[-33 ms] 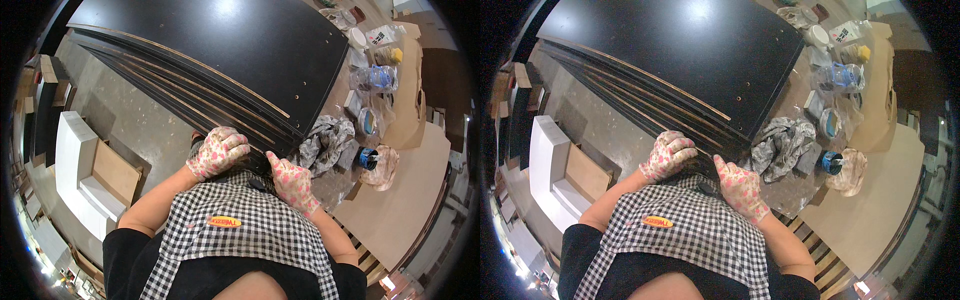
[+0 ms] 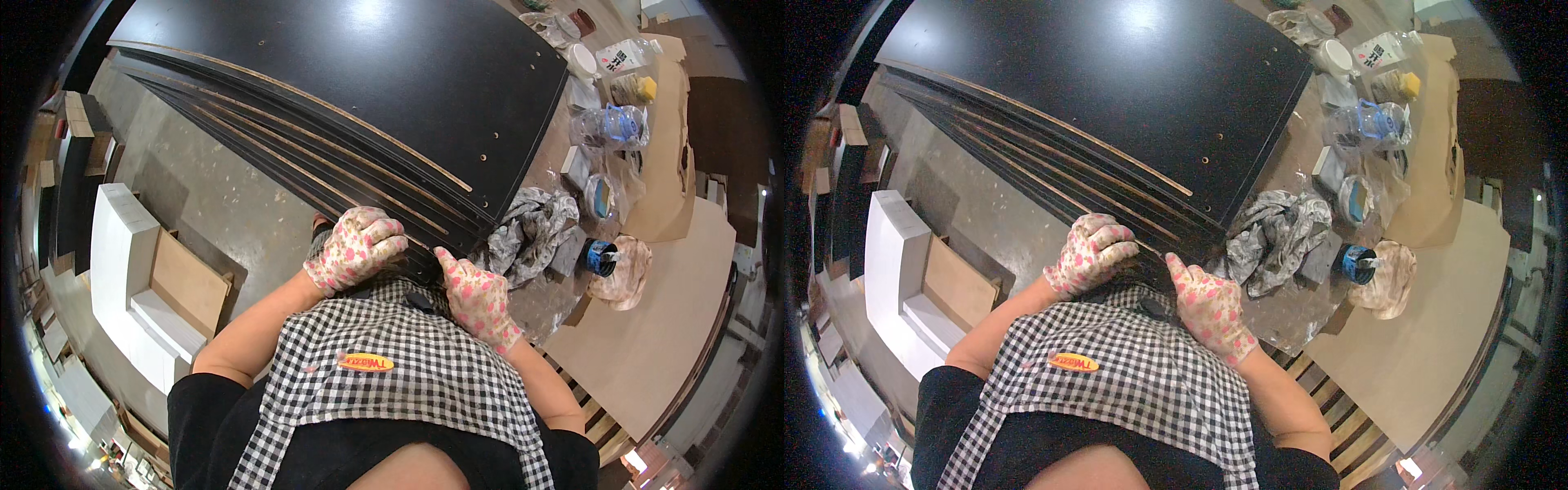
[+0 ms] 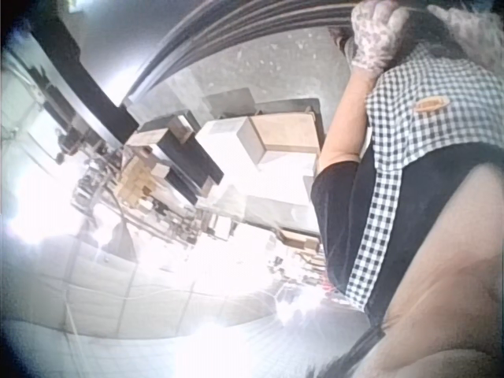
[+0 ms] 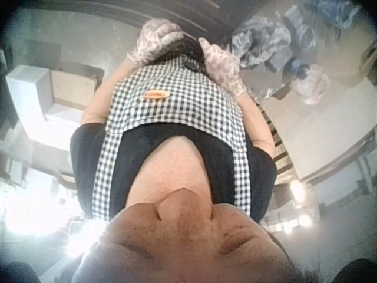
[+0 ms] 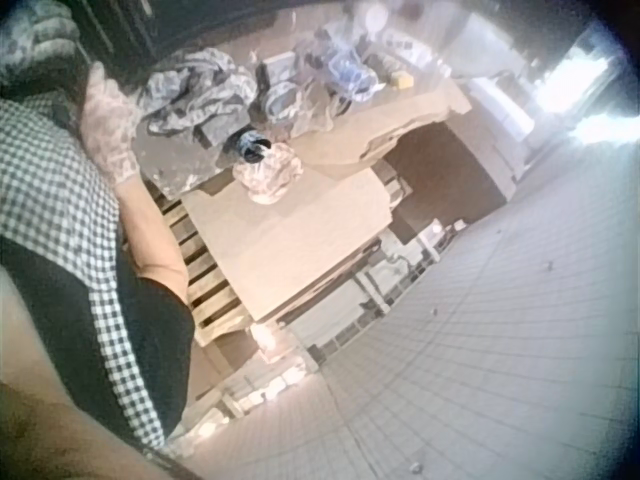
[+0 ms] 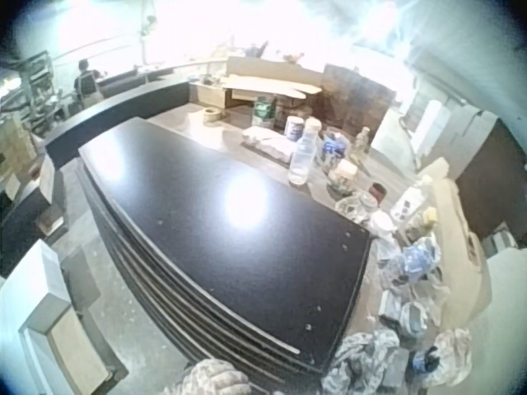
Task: The person wipes a black rectangular panel with a cloth, then uses a small blue-handled scraper to remove residue from the surface. They repeatedly wipe and scrape the panel, occasionally lifting it to work on different areas.
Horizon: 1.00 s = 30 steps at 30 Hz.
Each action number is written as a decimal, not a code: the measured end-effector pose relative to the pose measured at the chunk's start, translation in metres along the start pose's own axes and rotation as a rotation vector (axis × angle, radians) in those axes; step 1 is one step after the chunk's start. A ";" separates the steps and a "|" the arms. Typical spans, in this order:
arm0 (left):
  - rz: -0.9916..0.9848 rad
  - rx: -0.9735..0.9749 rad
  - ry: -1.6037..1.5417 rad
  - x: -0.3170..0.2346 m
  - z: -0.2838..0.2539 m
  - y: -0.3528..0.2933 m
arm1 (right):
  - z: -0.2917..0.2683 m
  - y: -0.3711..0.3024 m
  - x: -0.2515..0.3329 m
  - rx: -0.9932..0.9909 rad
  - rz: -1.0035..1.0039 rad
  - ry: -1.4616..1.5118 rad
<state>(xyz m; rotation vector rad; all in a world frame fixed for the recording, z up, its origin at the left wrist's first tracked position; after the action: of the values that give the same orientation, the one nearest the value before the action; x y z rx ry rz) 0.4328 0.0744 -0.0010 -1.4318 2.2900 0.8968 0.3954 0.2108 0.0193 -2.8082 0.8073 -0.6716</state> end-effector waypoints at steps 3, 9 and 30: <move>0.005 -0.009 0.014 -0.001 0.000 0.000 | -0.002 -0.004 -0.003 -0.054 0.036 0.064; -0.017 0.002 0.019 0.001 0.000 0.001 | 0.008 0.001 0.001 -0.123 0.060 0.152; 0.025 0.069 -0.052 0.007 0.002 0.000 | 0.010 -0.006 0.001 -0.103 0.142 0.060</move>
<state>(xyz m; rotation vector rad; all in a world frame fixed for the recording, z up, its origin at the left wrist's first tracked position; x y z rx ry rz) 0.4292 0.0707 -0.0059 -1.3384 2.2825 0.8439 0.4039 0.2159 0.0122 -2.7984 1.0698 -0.7134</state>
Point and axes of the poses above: each hand's wrist, its own y-axis towards the middle knuckle, its own z-axis out of the palm, x = y × z, the point moved 9 cm from there along y, towards the middle knuckle, and after that the axes turned 8 degrees about x, right-handed, at the moved point
